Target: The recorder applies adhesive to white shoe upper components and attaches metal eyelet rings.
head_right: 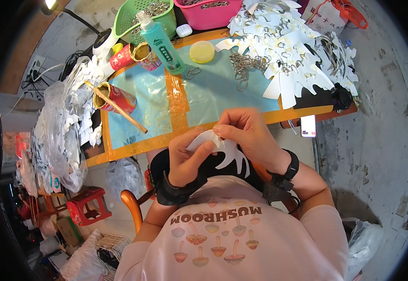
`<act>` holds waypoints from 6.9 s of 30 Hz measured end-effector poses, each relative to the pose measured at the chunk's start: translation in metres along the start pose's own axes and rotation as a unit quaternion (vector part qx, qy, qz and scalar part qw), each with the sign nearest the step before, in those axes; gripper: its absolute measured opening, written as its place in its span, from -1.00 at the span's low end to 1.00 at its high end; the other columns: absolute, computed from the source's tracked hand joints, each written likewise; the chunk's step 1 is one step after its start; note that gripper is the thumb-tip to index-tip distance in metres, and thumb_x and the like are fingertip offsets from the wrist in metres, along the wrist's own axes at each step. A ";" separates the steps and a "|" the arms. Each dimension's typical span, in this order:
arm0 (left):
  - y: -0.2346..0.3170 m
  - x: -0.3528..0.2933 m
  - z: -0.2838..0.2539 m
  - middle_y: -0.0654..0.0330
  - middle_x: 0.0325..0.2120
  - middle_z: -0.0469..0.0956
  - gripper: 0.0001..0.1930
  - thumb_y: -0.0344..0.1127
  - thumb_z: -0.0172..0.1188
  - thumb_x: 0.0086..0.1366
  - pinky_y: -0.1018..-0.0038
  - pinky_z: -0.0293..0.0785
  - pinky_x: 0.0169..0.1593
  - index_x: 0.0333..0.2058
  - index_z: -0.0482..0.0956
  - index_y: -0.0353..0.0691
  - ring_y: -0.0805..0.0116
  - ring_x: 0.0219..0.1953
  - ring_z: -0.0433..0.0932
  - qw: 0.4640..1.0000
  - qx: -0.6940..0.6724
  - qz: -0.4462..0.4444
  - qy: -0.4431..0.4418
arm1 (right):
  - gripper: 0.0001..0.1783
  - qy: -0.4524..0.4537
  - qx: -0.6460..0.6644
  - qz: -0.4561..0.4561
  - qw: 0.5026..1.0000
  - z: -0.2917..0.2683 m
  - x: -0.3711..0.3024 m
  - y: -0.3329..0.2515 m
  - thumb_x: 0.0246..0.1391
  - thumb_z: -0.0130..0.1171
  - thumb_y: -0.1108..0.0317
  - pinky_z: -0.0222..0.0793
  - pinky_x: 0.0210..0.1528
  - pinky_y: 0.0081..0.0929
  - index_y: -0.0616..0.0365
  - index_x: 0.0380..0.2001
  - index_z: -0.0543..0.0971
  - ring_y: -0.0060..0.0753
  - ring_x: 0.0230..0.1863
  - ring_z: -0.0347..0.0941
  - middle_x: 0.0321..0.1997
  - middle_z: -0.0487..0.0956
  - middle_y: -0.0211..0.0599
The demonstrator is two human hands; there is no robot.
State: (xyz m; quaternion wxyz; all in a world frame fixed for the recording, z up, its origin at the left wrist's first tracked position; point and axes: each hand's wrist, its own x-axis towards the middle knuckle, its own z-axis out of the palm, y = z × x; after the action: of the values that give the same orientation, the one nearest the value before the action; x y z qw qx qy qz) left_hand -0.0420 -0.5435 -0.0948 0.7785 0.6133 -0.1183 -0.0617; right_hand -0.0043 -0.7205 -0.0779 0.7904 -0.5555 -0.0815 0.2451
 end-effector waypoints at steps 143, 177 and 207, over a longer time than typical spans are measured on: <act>-0.037 -0.023 -0.004 0.26 -0.41 0.55 -0.91 -0.45 0.16 0.22 0.60 0.41 -0.23 -0.30 0.52 -0.33 0.57 -0.36 0.50 0.942 -0.203 -0.014 0.265 | -0.76 0.114 -0.117 -0.095 0.982 -0.008 0.016 0.048 0.27 -0.11 0.33 0.26 -0.46 -0.72 0.24 -0.42 0.42 -0.68 -0.53 0.30 -0.47 0.39 -0.44; -0.024 -0.023 0.002 0.08 -0.11 0.48 -0.62 -0.51 0.14 0.17 0.44 0.41 -0.03 -0.01 0.38 -0.37 0.41 -0.08 0.46 0.949 -0.250 0.008 0.190 | -0.43 0.163 -0.219 -0.184 0.944 0.033 -0.010 0.032 -0.08 0.25 0.60 0.39 -0.35 -0.76 0.17 0.04 0.30 -0.74 -0.40 0.46 -0.42 0.57 -0.43; -0.015 -0.002 0.012 0.13 -0.09 0.39 -0.64 -0.40 -0.03 0.31 0.49 0.32 -0.01 0.05 0.25 -0.34 0.42 -0.12 0.42 0.938 -0.306 0.042 0.160 | -0.36 0.172 -0.356 -0.267 0.879 0.022 -0.008 0.028 -0.08 0.13 0.66 0.35 -0.43 -0.66 0.13 0.13 0.28 -0.61 -0.52 0.35 -0.40 0.50 -0.39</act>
State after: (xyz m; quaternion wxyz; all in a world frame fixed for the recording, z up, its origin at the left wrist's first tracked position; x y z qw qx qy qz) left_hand -0.0463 -0.5577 -0.1071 0.9389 0.3420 0.0063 0.0370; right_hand -0.0287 -0.6986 -0.0938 0.5764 -0.7899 -0.1716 -0.1198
